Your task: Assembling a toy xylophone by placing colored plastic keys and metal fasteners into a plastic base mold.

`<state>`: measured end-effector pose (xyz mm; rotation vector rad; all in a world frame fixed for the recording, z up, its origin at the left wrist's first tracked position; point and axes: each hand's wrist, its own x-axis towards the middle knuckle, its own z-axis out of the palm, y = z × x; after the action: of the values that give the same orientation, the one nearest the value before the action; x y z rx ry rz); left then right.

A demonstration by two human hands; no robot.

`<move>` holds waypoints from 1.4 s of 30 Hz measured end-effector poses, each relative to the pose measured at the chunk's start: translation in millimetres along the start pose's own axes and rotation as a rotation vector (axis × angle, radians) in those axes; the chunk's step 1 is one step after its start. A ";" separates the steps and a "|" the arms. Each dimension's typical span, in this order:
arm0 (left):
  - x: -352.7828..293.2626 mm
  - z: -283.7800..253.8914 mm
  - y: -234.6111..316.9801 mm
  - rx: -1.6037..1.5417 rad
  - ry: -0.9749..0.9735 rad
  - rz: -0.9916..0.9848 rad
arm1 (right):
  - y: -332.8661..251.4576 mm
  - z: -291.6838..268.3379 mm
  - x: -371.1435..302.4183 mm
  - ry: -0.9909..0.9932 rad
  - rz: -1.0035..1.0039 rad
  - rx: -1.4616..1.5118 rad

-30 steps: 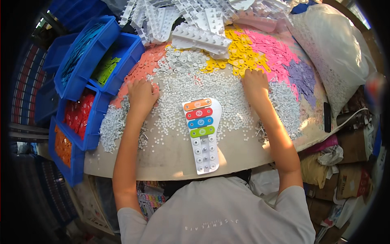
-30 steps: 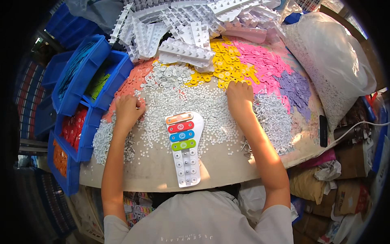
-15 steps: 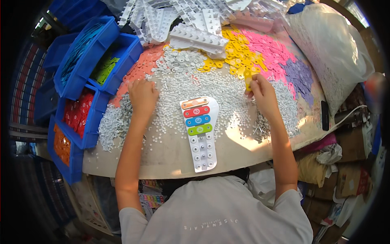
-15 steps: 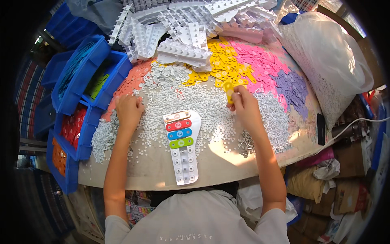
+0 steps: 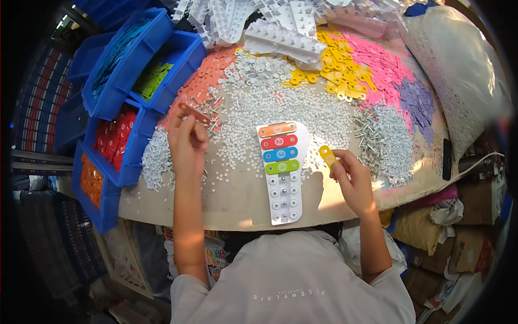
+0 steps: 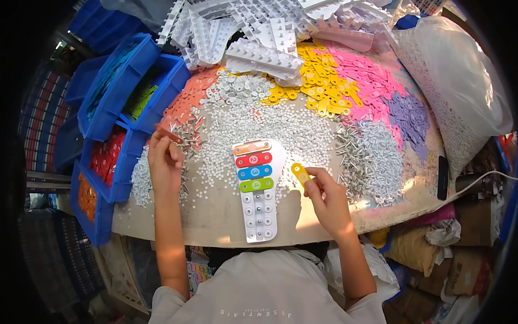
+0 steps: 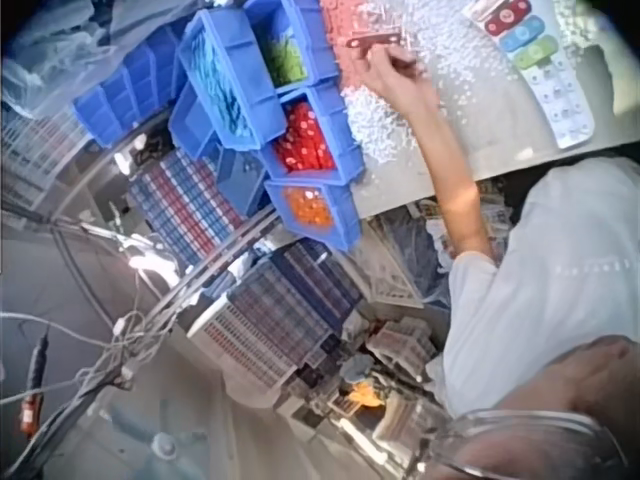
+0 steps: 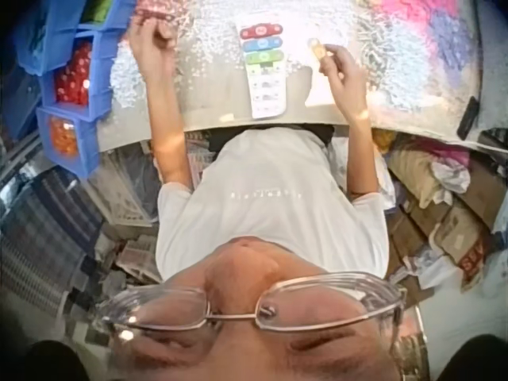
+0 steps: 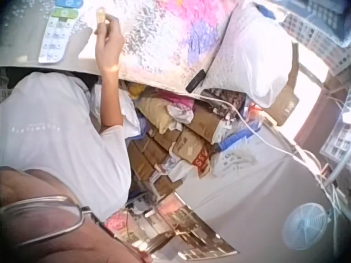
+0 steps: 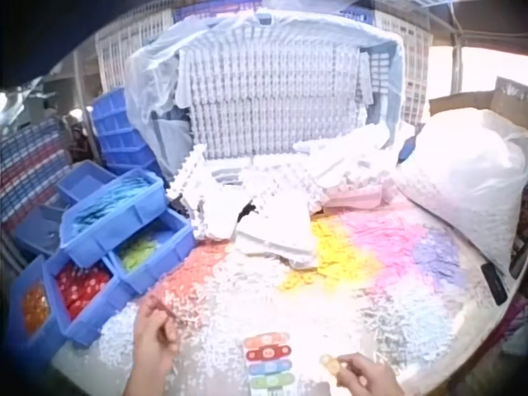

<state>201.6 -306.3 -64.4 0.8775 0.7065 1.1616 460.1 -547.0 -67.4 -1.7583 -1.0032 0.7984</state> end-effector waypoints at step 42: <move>-103.7 51.8 -49.6 1.129 -0.382 0.196 | -8.5 50.5 -12.6 -0.293 0.128 -0.121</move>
<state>241.5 -425.0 -79.0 2.0840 0.9651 0.6494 409.4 -536.0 -76.4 -1.8581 -1.1594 1.1216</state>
